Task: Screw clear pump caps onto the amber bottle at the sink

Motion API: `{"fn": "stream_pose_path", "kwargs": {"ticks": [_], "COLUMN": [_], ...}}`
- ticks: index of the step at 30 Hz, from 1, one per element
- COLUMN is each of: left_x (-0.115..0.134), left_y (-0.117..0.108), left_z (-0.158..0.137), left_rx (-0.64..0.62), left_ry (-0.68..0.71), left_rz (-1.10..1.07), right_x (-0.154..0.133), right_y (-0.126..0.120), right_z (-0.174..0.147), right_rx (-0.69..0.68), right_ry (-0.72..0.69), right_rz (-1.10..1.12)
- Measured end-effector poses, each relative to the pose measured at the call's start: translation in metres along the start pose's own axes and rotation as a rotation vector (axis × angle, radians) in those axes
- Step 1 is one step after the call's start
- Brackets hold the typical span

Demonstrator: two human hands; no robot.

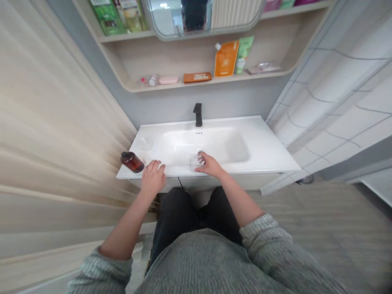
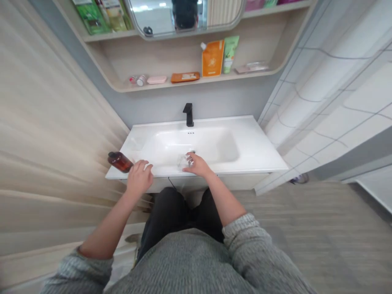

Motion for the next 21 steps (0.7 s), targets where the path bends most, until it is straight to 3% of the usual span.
{"fn": "stream_pose_path", "kwargs": {"ticks": [5,8,12,17,19,21], "left_x": [0.039,0.055,0.054,0.047,0.047,0.048], "left_y": [0.039,0.058,0.074,0.08,0.079,0.078], "left_z": [0.035,0.057,0.065,0.063,0.063,0.064], "left_rx": [-0.037,-0.046,-0.049,-0.055,-0.051,-0.043], "left_ry": [0.136,0.144,0.112,0.086,0.073,0.06], "left_rz": [-0.166,-0.215,-0.251,-0.28,-0.279,-0.278], "right_x": [-0.003,-0.001,0.013,0.048,0.059,0.066], "right_y": [-0.002,-0.028,-0.107,-0.235,-0.266,-0.281], "right_z": [0.0,-0.009,-0.04,-0.098,-0.118,-0.13], "right_rx": [0.124,0.277,0.413,0.665,0.726,0.761], "right_ry": [0.007,0.032,0.091,0.417,0.56,0.635], "right_rz": [0.046,0.005,-0.171,-0.458,-0.541,-0.573]}}
Point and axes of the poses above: each hand's wrist, its own z-axis towards the middle knuckle, its own y-axis out of the palm, x = y × z, the point moved 7 cm from there along z, towards the middle knuckle, and after that the axes turned 9 degrees about -y, right-handed, at the moved point
